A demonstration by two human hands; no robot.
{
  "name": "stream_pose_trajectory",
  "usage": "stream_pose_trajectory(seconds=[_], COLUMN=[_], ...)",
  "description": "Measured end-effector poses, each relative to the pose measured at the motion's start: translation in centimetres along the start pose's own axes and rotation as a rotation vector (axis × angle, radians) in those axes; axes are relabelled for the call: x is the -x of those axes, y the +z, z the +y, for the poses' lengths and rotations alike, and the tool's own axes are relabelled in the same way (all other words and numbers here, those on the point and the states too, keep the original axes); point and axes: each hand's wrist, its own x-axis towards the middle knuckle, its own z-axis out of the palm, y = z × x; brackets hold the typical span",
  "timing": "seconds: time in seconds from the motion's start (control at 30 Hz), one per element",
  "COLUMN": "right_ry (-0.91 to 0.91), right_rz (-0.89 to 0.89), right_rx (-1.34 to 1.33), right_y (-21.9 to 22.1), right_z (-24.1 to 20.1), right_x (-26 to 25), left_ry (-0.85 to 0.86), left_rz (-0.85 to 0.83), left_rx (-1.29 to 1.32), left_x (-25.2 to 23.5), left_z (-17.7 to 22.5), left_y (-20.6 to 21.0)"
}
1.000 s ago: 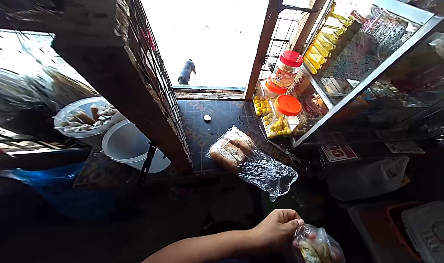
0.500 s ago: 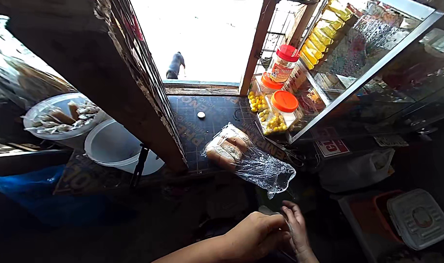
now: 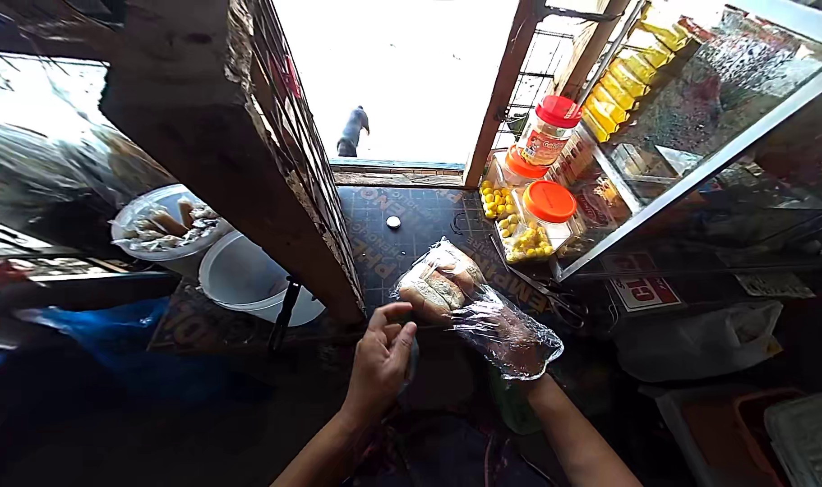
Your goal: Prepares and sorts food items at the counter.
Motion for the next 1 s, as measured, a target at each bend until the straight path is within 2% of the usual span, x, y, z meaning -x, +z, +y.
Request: stream_pose_trajectory(seconds=[0.13, 0.33, 0.5, 0.63, 0.73, 0.9, 0.93, 1.0], right_ry=[0.032, 0.158, 0.245, 0.046, 0.066, 0.215, 0.229, 0.264], right_rz=[0.073, 0.165, -0.016, -0.043, -0.063, -0.179, -0.201, -0.231], right_rx=[0.108, -0.125, 0.065, 0.141, 0.147, 0.039, 0.036, 0.072], right_y=[1.6, 2.0, 0.2, -0.4, -0.7, -2.3, -2.5, -2.5], right_z=[1.5, 2.3, 0.6, 1.7, 1.5, 1.2, 1.3, 1.1], right_x=[-0.2, 0.3, -0.9, -0.6, -0.5, -1.0, -1.0, -1.0], left_ry=[-0.179, -0.367, -0.411, -0.388, -0.369, -0.581, -0.597, -0.567], left_rz=[0.096, 0.072, 0.055, 0.086, 0.067, -0.093, -0.101, -0.057], left_rx=[-0.153, -0.272, -0.349, -0.396, -0.178, 0.642, 0.705, 0.627], left_x=[-2.7, -5.6, -5.8, -5.4, -5.3, -4.1, -3.7, -3.3], left_z=[-1.7, -2.3, -1.3, -1.2, -2.3, -1.9, -2.0, -2.3], left_y=[0.6, 0.6, 1.0, 1.6, 1.5, 0.9, 1.0, 1.7])
